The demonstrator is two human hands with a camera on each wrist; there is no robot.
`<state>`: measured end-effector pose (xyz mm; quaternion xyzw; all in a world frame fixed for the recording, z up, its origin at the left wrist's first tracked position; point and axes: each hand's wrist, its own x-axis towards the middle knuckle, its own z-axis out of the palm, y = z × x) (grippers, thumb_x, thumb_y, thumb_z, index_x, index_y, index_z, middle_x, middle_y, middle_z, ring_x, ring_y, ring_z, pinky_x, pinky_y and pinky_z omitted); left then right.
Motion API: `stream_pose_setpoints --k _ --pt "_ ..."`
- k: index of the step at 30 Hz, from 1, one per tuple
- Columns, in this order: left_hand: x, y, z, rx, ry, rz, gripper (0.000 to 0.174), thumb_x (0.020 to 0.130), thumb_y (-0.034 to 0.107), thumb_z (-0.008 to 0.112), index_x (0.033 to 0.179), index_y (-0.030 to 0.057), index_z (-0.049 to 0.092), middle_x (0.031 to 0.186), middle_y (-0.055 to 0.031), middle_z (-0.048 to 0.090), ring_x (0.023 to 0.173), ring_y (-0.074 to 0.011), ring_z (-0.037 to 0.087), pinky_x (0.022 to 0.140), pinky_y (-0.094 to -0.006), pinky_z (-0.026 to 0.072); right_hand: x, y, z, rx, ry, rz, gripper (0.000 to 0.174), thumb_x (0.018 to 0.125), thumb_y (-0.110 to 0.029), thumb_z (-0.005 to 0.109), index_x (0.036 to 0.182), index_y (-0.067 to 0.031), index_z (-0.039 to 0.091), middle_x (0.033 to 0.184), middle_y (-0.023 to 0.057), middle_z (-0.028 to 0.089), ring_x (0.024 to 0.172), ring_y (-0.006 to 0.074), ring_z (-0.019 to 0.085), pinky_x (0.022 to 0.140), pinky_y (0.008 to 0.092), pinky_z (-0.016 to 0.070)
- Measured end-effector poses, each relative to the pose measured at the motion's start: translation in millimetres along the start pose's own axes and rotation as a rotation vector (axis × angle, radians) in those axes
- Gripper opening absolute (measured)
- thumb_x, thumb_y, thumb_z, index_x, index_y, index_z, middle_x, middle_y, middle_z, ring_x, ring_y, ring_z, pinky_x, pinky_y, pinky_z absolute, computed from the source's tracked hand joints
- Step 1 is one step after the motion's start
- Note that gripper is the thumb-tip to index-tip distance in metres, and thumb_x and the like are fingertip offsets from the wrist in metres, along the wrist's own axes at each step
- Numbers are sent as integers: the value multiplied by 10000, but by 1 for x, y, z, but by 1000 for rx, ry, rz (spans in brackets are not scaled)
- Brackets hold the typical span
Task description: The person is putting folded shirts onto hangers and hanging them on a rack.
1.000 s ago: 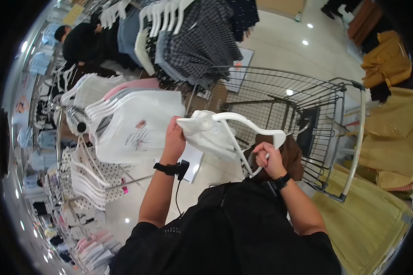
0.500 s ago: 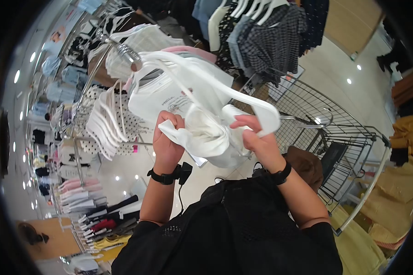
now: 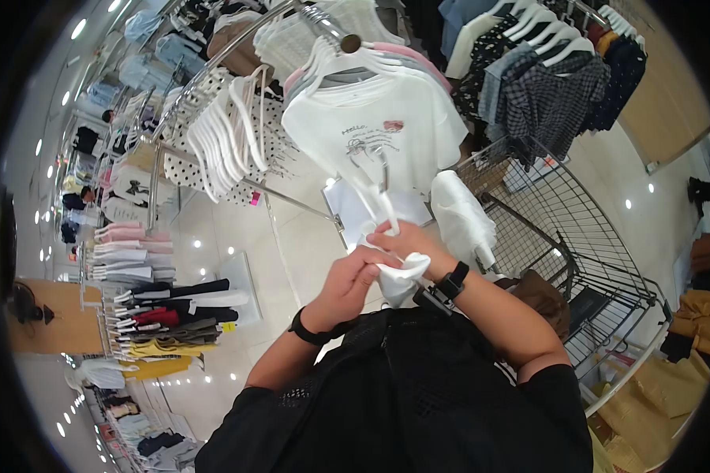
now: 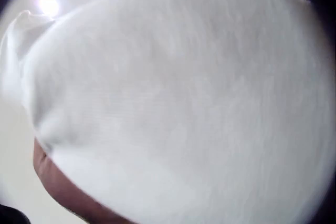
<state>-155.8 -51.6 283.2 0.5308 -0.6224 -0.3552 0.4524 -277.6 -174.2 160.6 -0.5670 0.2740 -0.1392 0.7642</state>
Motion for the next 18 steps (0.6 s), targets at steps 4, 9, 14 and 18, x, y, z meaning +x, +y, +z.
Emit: stream_pose_setpoints --k 4,9,14,18 --pt "-34 -12 -13 89 -99 -137 208 1059 137 466 1128 13 619 1002 -162 694 912 -281 678 845 -352 518 -2 2 30 -338 -289 -144 274 913 -241 689 1075 -25 642 991 84 685 867 147 642 761 306 517" --pt "-72 -15 -40 -17 -316 -12 213 1030 187 555 1123 28 664 1011 -141 700 904 -336 664 844 -356 519 -13 -1 67 -19 -191 132 181 912 -120 674 1068 -55 608 880 -4 597 745 60 569 632 238 467" --pt "-121 -60 -95 -115 -168 -226 206 1007 179 588 1079 10 681 1011 -103 716 927 -181 671 832 -325 518 -34 -64 113 28 -129 103 144 927 -65 651 1055 -70 587 832 -50 540 644 3 483 553 183 384" --pt "-122 -71 -122 -51 229 -209 256 961 219 642 1099 4 651 1067 -133 697 975 -214 664 842 -359 518 -43 -89 139 7 -109 2 125 945 -72 640 1059 -68 588 817 -58 541 598 3 460 531 189 372"
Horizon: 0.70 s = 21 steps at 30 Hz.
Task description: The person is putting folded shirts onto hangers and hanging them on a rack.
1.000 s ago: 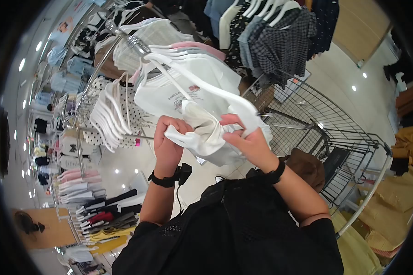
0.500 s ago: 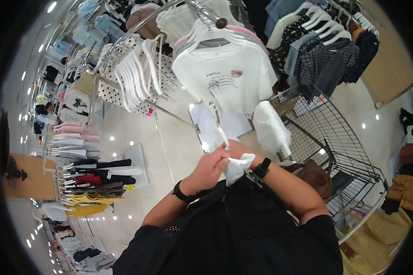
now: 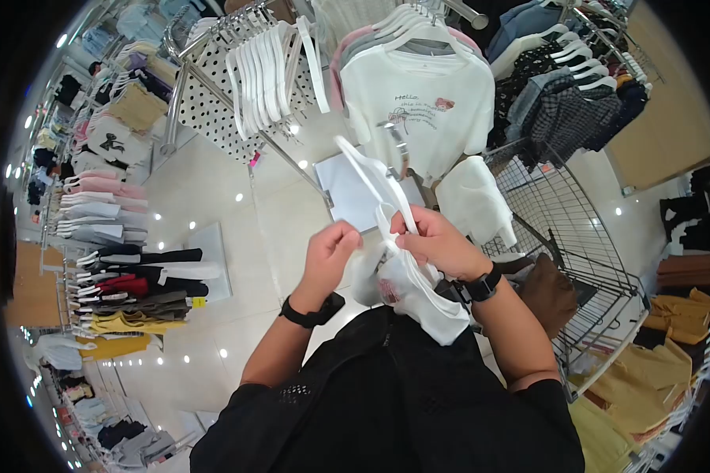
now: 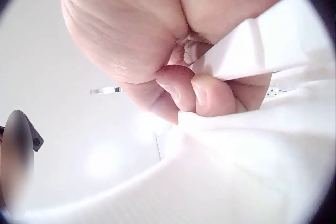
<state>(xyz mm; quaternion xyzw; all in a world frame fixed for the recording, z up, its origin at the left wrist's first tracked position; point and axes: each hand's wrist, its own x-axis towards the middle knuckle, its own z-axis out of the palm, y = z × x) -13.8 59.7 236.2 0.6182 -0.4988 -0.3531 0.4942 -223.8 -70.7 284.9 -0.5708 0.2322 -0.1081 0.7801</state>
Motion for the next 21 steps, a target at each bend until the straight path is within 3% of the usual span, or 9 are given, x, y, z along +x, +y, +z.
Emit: stream_pose_setpoints --k 2,5,7,10,12,13,15,19,21 --pt "7 11 4 -93 -55 110 419 962 253 655 1292 9 573 1265 -154 638 1173 -258 615 967 -390 496 -3 -5 13 -81 61 -47 120 945 -63 635 1055 -70 585 825 -63 526 600 2 452 525 188 365" --pt "22 10 9 -184 -146 64 581 959 294 670 1424 11 468 1394 -162 561 1305 -278 538 1050 -420 458 -10 -8 23 -19 94 -74 118 946 -58 632 1052 -74 582 822 -67 504 597 2 446 531 185 365" --pt "23 11 12 -185 -151 85 568 987 314 635 1432 7 462 1421 -180 540 1304 -279 530 1031 -404 469 -13 -12 27 -24 112 -69 126 937 -56 637 1045 -80 577 809 -75 481 617 -5 442 532 179 354" --pt "36 13 18 -164 -44 49 473 1013 324 599 1362 12 533 1306 -151 615 1193 -236 589 974 -353 485 -23 -17 31 -94 144 -13 149 924 -51 642 1058 -76 583 819 -74 494 661 -2 439 557 178 348" --pt "38 22 18 -300 -340 -199 365 1034 314 568 1236 15 620 1102 -102 683 1014 -179 634 876 -303 497 -30 -16 32 -178 181 -89 161 912 -55 651 1064 -76 600 828 -68 515 700 14 442 599 195 355" --pt "37 24 20 -299 -343 -197 365 1034 314 568 1236 15 620 1102 -102 683 1014 -179 634 876 -303 497 -32 -14 30 -179 183 -91 161 912 -55 651 1064 -76 600 828 -68 515 700 14 442 599 195 355" --pt "37 30 28 -205 -323 -208 311 999 297 613 1125 18 667 913 -51 690 868 -138 638 788 -289 498 -37 -8 24 -472 226 -151 156 910 -67 657 1061 -59 622 823 -34 543 715 49 465 638 232 387" --pt "42 2 44 -196 -312 -101 254 1016 269 591 1116 59 693 845 23 627 722 -75 542 640 -239 452 -47 3 17 -582 220 -225 113 914 -73 677 997 -32 611 791 -27 539 696 65 454 637 251 399" --pt "39 5 53 -184 -393 -86 229 986 207 586 1121 58 696 822 19 636 655 -69 527 582 -238 438 -54 7 7 -644 194 -284 126 910 -74 680 1004 -10 625 761 33 553 701 94 485 638 283 420"
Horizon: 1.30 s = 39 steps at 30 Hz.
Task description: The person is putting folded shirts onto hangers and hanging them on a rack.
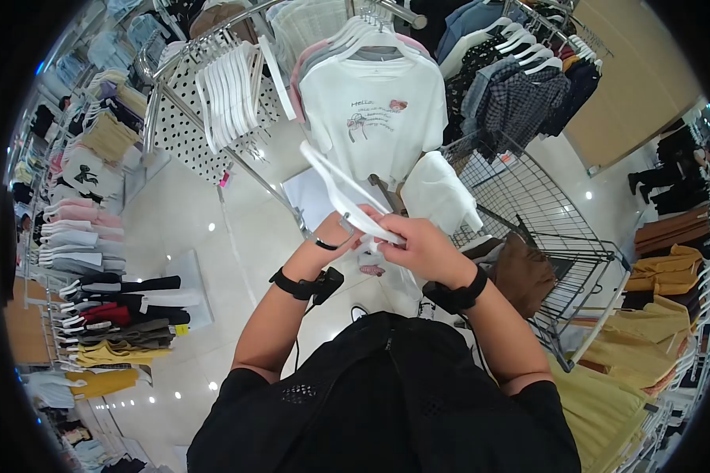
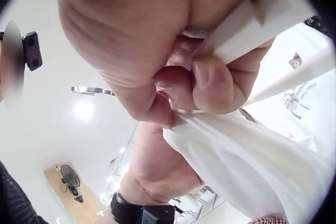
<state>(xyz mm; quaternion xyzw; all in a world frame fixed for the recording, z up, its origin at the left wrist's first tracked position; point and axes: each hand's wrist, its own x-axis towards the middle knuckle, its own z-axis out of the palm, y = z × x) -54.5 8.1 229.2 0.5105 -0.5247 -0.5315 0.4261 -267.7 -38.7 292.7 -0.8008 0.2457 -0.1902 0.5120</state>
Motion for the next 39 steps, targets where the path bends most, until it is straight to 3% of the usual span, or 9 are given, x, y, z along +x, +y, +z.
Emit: stream_pose_setpoints --k 4,8,13,17,26,32,34,35,39 --pt "5 1 23 214 -27 10 244 943 135 590 1143 46 697 800 22 639 614 -67 548 534 -234 425 -18 17 -24 -67 -11 -32 194 868 -60 678 1057 -21 663 840 132 621 722 246 589 680 341 474" --pt "14 -4 47 -12 -42 -368 305 922 180 639 1177 13 651 845 -39 658 734 -111 602 657 -277 500 -42 53 -48 -85 49 -97 191 836 -41 670 1025 -14 662 853 146 626 736 297 606 682 359 484" --pt "15 -10 97 3 -182 -347 291 919 168 608 1168 18 628 802 -17 611 707 -103 570 636 -262 469 -67 77 -73 21 43 -33 156 820 -31 655 974 -7 652 864 139 629 752 322 617 693 363 493" --pt "19 -2 120 261 124 -117 117 941 129 612 934 22 661 823 -14 578 777 -116 548 718 -277 447 -80 99 -83 81 82 -125 132 833 -36 660 961 -5 649 856 132 627 730 300 612 676 356 489" --pt "19 76 152 168 275 -98 274 1040 238 588 842 53 551 736 66 455 724 -44 391 635 -240 341 -128 153 -124 94 344 -163 164 876 -45 664 1031 -12 707 887 118 670 764 219 650 713 301 512" --pt "33 90 170 118 376 -36 264 1072 255 532 894 61 562 764 58 471 733 -47 399 651 -238 353 -130 145 -159 220 469 -60 316 949 -121 664 1249 -37 610 931 43 671 827 114 629 743 286 509" --pt "33 90 169 127 369 -40 272 1073 270 539 908 56 571 779 55 484 744 -48 413 665 -238 370 -124 138 -169 554 595 -19 314 980 -223 669 1202 -9 611 872 48 639 725 102 574 659 262 462" --pt "32 91 169 127 372 -44 272 1073 270 539 908 56 571 779 55 484 744 -48 413 665 -238 370 -118 131 -172 754 647 -140 400 1029 -390 558 1048 5 609 745 37 558 606 86 458 563 245 358" --pt "26 96 169 78 344 -80 270 1075 274 542 933 50 590 806 43 538 779 -46 456 710 -228 403 -99 88 -193 1300 592 -205 545 1031 -519 419 882 -20 577 623 19 462 518 96 350 505 264 282"
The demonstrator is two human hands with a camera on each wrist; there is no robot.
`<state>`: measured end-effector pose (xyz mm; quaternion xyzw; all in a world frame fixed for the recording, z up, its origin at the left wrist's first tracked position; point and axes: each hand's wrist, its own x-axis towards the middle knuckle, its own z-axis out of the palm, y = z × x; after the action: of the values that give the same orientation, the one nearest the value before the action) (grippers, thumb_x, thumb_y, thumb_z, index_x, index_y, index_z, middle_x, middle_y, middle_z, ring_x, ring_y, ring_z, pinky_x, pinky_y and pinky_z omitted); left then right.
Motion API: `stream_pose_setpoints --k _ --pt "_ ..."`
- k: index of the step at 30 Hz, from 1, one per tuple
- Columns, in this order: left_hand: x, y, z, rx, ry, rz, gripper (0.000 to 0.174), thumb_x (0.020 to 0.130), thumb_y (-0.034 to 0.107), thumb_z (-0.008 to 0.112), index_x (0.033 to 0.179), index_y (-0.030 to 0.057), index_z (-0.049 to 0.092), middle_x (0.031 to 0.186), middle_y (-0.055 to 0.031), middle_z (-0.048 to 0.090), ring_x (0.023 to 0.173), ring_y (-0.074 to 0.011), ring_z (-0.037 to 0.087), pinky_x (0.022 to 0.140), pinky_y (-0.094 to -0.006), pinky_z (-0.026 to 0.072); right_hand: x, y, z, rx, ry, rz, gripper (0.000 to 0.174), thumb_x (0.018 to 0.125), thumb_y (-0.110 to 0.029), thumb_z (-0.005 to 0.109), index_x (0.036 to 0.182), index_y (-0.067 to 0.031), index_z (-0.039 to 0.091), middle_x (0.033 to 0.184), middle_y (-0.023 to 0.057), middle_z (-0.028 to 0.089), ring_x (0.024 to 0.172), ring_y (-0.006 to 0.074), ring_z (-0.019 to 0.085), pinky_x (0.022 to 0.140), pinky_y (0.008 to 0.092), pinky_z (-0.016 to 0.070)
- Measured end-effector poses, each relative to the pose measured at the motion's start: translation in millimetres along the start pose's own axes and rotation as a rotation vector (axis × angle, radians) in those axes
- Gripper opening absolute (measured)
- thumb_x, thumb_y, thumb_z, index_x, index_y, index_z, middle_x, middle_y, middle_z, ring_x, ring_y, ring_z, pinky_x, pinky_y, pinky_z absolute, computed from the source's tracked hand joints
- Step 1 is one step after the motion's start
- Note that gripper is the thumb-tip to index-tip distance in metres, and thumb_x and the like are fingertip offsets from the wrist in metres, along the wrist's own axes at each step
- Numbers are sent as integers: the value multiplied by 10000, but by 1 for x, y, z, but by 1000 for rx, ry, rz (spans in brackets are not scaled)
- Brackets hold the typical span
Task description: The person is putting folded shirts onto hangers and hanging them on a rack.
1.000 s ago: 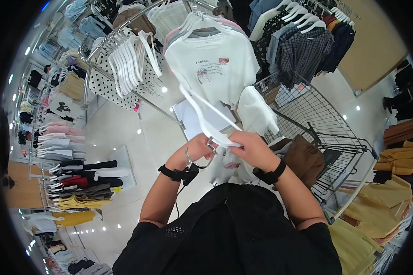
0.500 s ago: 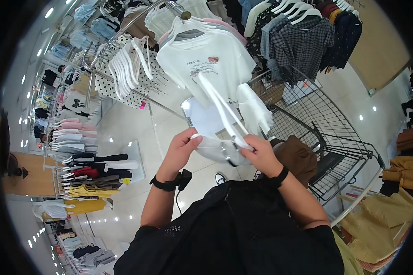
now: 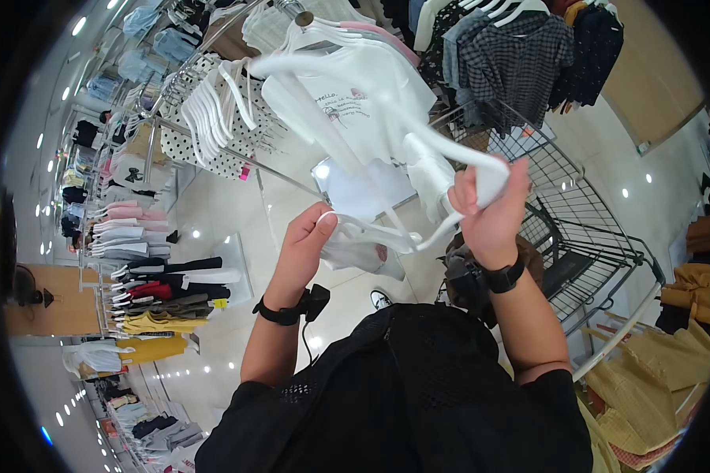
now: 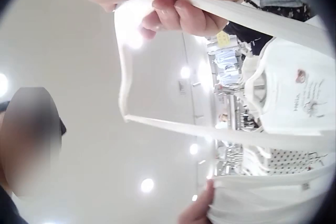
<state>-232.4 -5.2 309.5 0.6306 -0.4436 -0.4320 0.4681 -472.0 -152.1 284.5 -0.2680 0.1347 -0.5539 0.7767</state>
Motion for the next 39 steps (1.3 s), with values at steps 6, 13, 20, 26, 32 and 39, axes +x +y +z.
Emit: stream_pose_setpoints --k 6,13,20,26,32,39 --pt "-19 14 -20 -65 13 20 264 1078 266 536 943 47 598 832 38 569 798 -44 477 740 -223 418 15 31 58 185 -197 64 512 1035 -453 317 774 -66 527 582 24 417 483 131 309 475 297 253" --pt "-53 3 -102 -367 211 36 240 1076 267 513 960 68 578 843 35 591 798 -48 536 727 -230 425 -6 133 40 141 -70 232 483 1029 -433 319 773 -68 503 583 26 427 493 135 339 486 295 279" --pt "-77 -14 -170 -329 293 59 233 1066 248 534 917 76 580 803 56 565 746 -39 483 688 -224 400 -28 166 6 -801 -253 95 542 1027 -377 325 742 -12 607 624 40 528 575 109 462 545 281 365" --pt "-87 -32 -216 114 347 53 207 1023 208 599 921 31 629 757 21 575 725 -66 469 663 -239 409 -23 172 39 -1081 -157 111 549 1034 -353 325 757 14 627 634 54 562 588 126 498 562 287 403" --pt "-92 -63 -245 196 275 89 199 1004 199 624 927 16 640 721 -23 587 701 -91 506 649 -277 445 -20 199 53 -1307 -410 39 472 1032 -305 402 801 27 646 672 132 620 590 216 568 598 355 470" --pt "-88 -66 -246 579 169 334 167 956 200 657 925 36 653 803 -130 631 737 -343 598 676 -386 487 -40 249 169 -1591 -788 15 310 1000 -313 596 940 -30 706 826 211 678 710 373 632 662 410 494"
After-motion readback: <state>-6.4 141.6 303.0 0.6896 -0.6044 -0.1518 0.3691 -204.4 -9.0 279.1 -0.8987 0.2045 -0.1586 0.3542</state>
